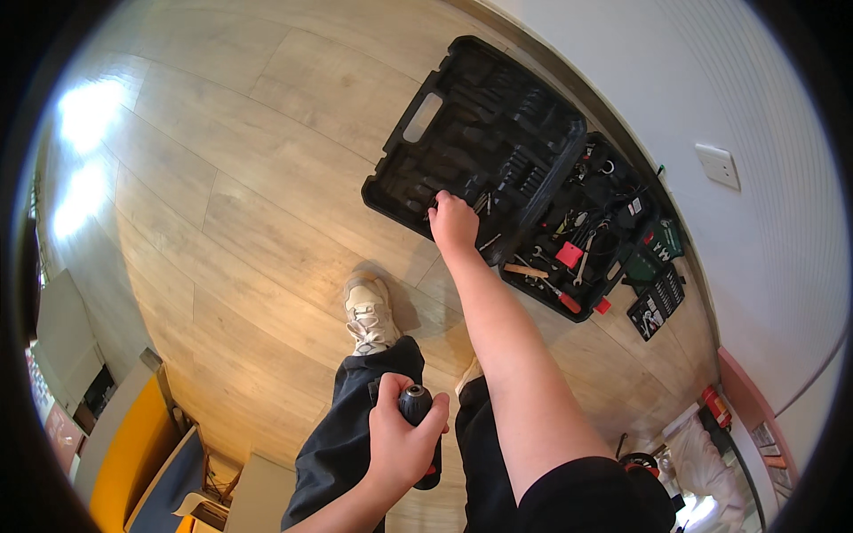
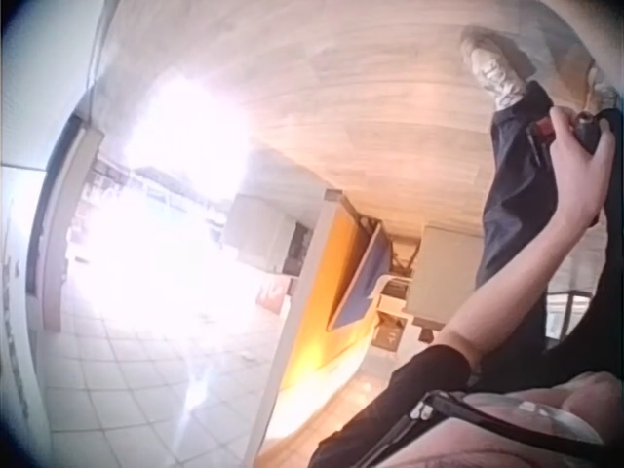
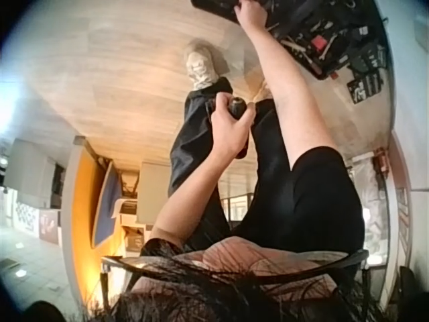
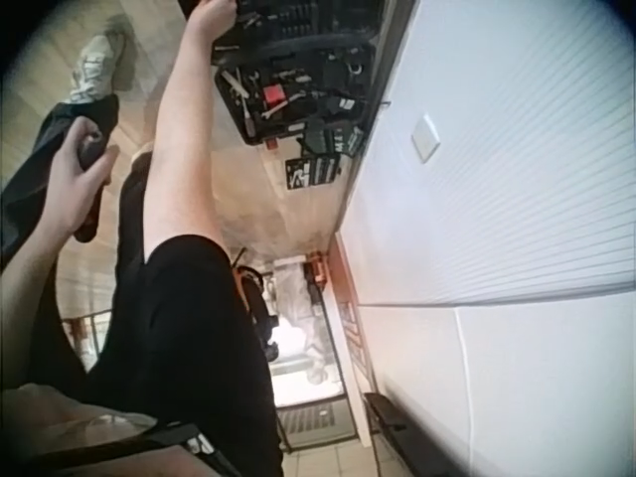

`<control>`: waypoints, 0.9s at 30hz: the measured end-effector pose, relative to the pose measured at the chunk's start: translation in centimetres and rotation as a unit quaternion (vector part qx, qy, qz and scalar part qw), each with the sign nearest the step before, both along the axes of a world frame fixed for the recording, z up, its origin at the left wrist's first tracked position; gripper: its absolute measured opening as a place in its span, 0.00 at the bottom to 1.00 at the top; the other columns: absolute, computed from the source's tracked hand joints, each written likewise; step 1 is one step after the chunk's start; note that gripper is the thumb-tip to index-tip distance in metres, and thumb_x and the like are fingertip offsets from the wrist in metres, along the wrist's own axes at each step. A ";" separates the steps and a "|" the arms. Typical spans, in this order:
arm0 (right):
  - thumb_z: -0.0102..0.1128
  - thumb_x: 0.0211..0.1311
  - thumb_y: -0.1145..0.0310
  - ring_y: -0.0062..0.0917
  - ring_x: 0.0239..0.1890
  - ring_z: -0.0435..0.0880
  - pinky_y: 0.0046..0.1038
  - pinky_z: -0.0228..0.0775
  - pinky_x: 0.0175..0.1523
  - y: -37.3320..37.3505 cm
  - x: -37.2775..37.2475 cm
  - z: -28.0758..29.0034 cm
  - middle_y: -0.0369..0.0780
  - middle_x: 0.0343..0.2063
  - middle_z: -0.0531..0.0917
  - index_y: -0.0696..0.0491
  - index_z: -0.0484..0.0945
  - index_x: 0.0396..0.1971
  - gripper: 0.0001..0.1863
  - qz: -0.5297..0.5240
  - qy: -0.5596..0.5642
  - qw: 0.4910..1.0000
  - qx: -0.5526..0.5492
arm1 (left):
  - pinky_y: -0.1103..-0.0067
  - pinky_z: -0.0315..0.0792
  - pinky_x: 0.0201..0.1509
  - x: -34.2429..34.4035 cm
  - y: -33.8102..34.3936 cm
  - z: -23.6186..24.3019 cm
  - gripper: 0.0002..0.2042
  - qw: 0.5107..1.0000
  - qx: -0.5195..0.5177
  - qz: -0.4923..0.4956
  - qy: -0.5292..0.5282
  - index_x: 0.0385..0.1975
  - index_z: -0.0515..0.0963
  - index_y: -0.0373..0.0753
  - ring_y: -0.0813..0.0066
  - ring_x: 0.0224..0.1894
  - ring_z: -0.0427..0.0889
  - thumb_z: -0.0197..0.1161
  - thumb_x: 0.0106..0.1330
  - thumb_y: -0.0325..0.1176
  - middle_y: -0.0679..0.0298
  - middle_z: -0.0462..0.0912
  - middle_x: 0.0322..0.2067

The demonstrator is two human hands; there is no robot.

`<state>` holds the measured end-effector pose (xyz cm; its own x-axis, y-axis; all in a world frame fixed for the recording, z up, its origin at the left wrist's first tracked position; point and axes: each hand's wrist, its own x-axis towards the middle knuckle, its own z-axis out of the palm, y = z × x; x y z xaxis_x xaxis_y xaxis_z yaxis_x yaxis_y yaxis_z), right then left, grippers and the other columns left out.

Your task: Removing screws from the front compartment of a scooter using a power drill.

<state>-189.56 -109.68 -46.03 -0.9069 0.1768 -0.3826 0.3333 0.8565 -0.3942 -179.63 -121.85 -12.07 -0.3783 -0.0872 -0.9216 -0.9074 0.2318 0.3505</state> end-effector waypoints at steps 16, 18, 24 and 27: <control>0.72 0.55 0.70 0.34 0.32 0.85 0.35 0.77 0.38 1.2 1.7 0.2 0.39 0.28 0.84 0.52 0.84 0.32 0.06 0.025 -0.021 0.975 -0.222 | 0.79 0.73 0.28 1.0 1.2 -0.4 0.16 1.000 -0.013 -0.021 0.019 0.37 0.64 0.37 0.78 0.21 0.80 0.69 0.65 0.32 0.61 0.80 0.18; 0.72 0.56 0.71 0.34 0.32 0.85 0.35 0.77 0.38 1.1 1.7 0.7 0.39 0.28 0.83 0.51 0.84 0.33 0.06 0.023 -0.002 0.975 -0.221 | 0.79 0.73 0.28 0.7 1.5 -0.3 0.16 1.000 -0.008 -0.016 0.017 0.37 0.64 0.36 0.78 0.21 0.80 0.69 0.65 0.32 0.61 0.80 0.18; 0.72 0.56 0.71 0.34 0.34 0.85 0.33 0.77 0.38 1.1 1.5 2.4 0.38 0.30 0.83 0.52 0.84 0.32 0.05 0.050 0.034 0.968 -0.245 | 0.78 0.74 0.29 0.9 1.9 -0.3 0.16 0.999 -0.013 -0.025 0.031 0.36 0.65 0.36 0.78 0.22 0.81 0.69 0.65 0.32 0.60 0.81 0.18; 0.71 0.57 0.72 0.34 0.34 0.85 0.34 0.77 0.39 1.1 1.6 3.0 0.38 0.30 0.83 0.52 0.85 0.32 0.04 0.066 0.056 0.964 -0.250 | 0.78 0.74 0.29 1.7 1.8 -0.8 0.16 0.998 -0.023 -0.032 0.042 0.36 0.65 0.36 0.77 0.22 0.81 0.69 0.65 0.33 0.60 0.81 0.18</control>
<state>-187.97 -108.56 -43.04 -0.9497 -0.1234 -0.2878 0.1656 0.5821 -0.7961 -177.94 -120.08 -12.82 -0.4599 -0.1024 -0.8821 -0.8583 0.3060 0.4120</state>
